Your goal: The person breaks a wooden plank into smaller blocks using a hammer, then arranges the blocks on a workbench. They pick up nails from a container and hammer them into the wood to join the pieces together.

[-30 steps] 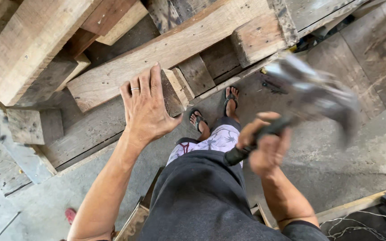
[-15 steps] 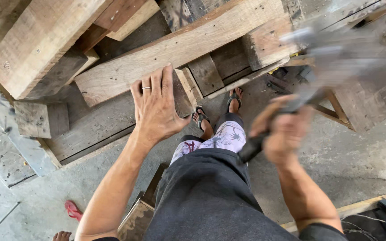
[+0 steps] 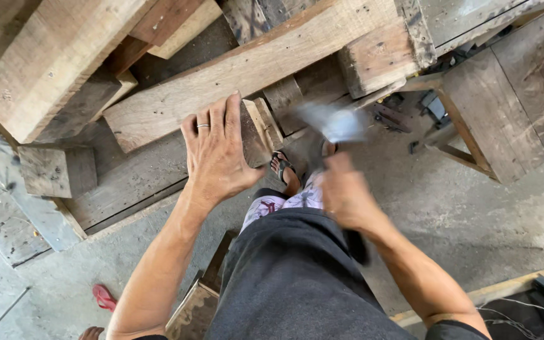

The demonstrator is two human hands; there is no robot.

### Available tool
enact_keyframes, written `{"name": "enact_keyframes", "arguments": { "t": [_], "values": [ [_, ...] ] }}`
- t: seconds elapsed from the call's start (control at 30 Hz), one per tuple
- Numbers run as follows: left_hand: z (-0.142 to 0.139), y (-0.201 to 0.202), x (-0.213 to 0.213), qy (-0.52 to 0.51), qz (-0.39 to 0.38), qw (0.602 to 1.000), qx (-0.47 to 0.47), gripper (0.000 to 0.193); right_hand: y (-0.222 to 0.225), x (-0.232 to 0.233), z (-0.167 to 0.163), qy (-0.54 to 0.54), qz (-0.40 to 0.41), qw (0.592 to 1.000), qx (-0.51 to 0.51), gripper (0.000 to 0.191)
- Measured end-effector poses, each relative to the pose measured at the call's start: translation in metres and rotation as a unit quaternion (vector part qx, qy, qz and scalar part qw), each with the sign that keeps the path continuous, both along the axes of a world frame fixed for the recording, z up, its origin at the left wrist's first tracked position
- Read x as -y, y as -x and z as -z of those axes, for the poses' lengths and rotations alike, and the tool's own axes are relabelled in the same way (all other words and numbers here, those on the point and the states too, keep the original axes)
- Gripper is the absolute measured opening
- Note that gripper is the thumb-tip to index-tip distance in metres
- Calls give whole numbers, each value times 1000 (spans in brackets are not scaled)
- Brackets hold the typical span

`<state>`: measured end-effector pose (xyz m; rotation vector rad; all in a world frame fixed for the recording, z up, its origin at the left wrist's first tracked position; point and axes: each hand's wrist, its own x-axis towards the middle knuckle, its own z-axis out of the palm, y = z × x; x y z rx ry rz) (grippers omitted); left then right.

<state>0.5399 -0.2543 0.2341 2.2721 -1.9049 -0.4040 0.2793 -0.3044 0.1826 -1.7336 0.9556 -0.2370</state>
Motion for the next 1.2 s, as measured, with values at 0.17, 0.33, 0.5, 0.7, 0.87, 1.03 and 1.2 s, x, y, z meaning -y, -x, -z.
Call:
{"name": "enact_keyframes", "arguments": {
  "t": [0.17, 0.33, 0.5, 0.7, 0.87, 1.03, 1.2],
  "values": [
    [-2, 0, -2, -15, -15, 1000, 6, 134, 16, -4, -3, -209, 78, 971, 82, 23],
    [1, 0, -4, 6, -8, 1000, -1, 128, 36, 19, -28, -130, 211, 877, 413, 29],
    [-2, -3, -4, 4, -2, 1000, 13, 132, -11, -10, -9, -186, 27, 982, -21, 21],
    [-2, -2, -2, 5, -7, 1000, 18, 129, 40, 13, -30, -107, 166, 948, 251, 22],
    [-1, 0, -5, 1, -12, 1000, -1, 130, 9, 4, 2, -42, 150, 961, 229, 21],
    [-8, 1, -8, -10, -25, 999, 25, 130, -4, -13, 19, -253, 65, 960, 102, 20],
    [-4, -3, -8, -14, -14, 1000, 20, 129, 36, 15, -11, -84, 175, 920, 341, 24]
  ]
}}
